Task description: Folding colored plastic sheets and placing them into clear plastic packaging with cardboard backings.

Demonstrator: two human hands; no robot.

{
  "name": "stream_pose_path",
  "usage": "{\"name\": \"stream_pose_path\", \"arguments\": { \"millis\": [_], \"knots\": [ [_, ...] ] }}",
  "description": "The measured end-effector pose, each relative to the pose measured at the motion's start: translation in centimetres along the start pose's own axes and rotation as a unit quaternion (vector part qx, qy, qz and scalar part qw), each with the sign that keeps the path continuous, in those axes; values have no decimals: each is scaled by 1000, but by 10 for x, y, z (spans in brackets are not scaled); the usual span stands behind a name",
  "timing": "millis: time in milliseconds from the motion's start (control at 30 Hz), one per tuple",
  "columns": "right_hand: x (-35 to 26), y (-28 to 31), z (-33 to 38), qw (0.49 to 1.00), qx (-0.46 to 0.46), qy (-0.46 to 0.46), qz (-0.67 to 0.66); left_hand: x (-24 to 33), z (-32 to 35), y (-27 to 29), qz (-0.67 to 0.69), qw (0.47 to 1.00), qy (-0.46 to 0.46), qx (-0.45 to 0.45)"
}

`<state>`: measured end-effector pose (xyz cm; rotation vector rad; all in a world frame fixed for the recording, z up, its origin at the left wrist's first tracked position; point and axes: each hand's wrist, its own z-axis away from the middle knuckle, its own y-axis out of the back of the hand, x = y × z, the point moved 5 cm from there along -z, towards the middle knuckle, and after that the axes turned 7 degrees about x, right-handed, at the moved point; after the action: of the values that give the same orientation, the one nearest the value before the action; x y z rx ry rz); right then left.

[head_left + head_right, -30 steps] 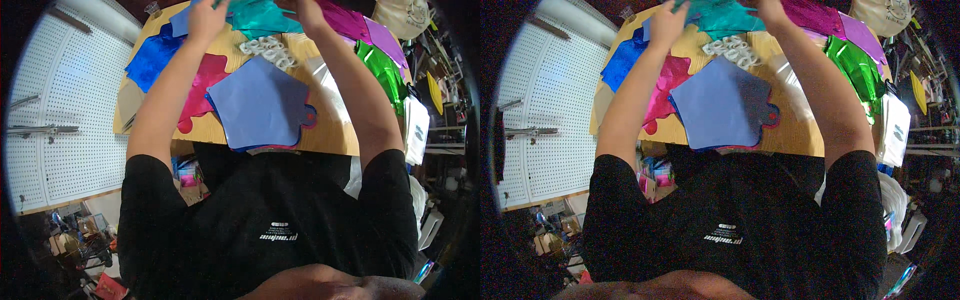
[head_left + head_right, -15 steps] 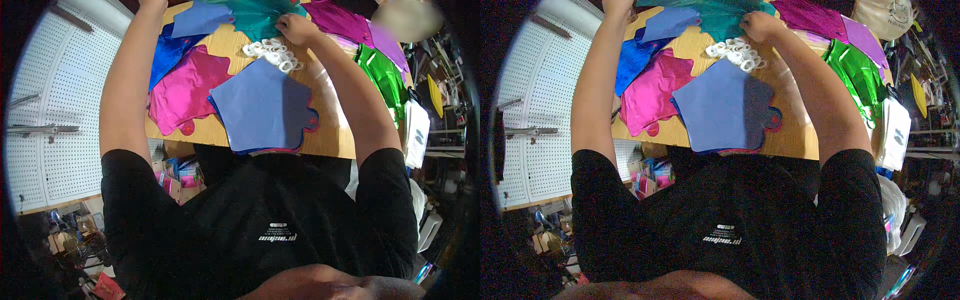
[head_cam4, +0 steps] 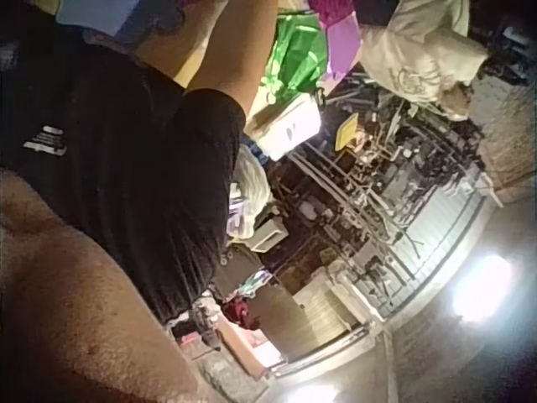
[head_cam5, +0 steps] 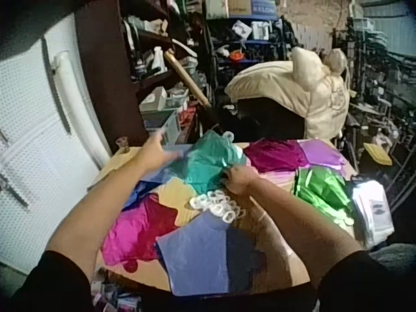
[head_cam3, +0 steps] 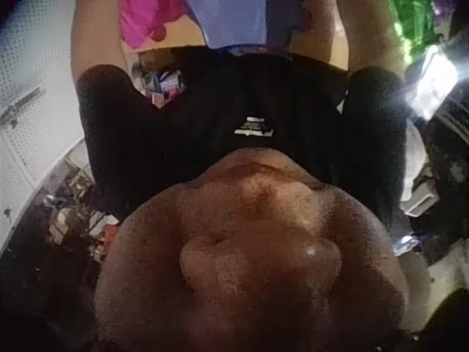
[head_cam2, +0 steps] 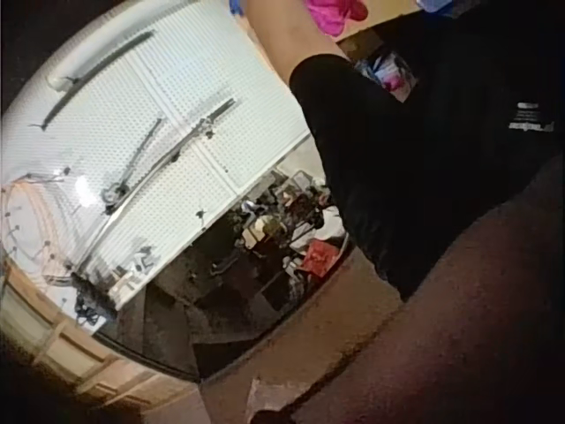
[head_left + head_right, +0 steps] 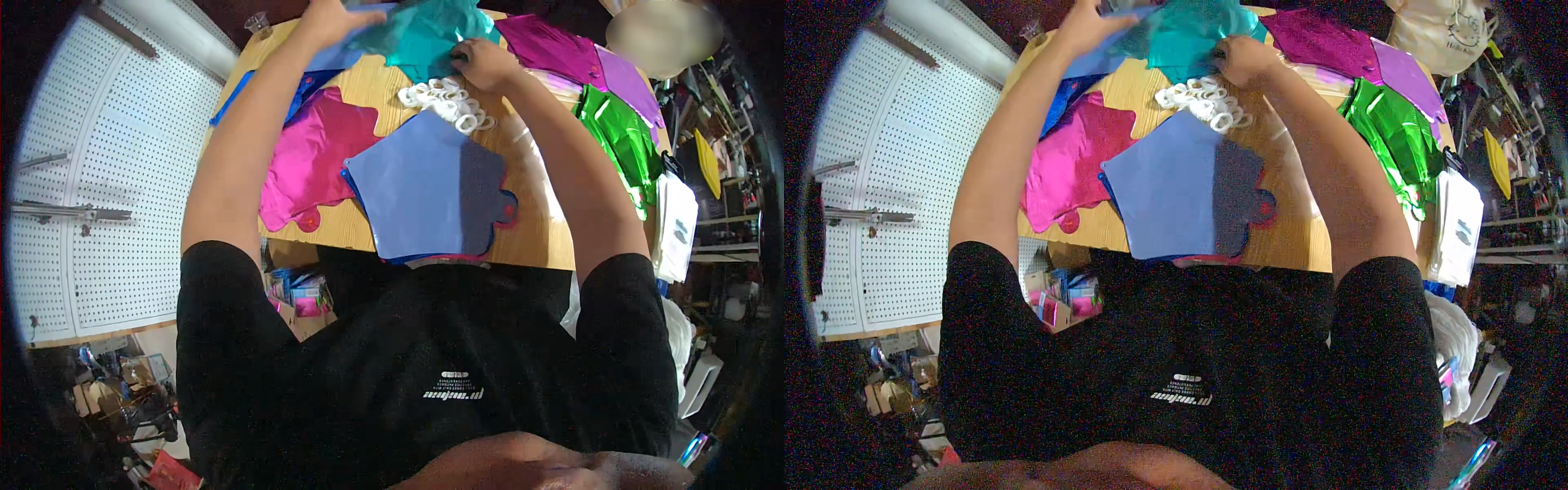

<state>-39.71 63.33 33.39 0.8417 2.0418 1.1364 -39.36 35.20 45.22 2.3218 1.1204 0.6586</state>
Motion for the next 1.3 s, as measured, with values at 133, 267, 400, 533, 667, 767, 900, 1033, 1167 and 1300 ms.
{"name": "stream_pose_path", "arguments": {
  "millis": [133,267,400,533,667,767,900,1033,1167,1300],
  "knots": [
    [7,3,7,999,26,11,29,-5,24,-61,-29,975,-74,-206],
    [0,2,7,993,-6,4,120,27,36,-83,-10,974,-135,-181],
    [-2,3,7,997,47,43,40,35,21,-99,16,977,-97,-187],
    [14,-4,14,994,91,29,49,48,6,-122,-61,951,-59,-296],
    [9,-4,15,996,82,22,15,29,-18,-120,-56,979,47,-188],
    [2,-2,10,997,76,10,4,-24,-53,-96,1,998,56,32],
    [8,-1,17,997,79,-1,6,-78,-96,-66,-36,963,247,106],
    [3,0,19,998,54,-13,17,-89,-110,-15,108,921,351,128],
    [0,-2,14,998,61,10,10,-82,-109,25,88,929,326,148],
    [9,-2,6,995,54,61,58,-4,-71,50,126,960,239,71]
  ]
}}
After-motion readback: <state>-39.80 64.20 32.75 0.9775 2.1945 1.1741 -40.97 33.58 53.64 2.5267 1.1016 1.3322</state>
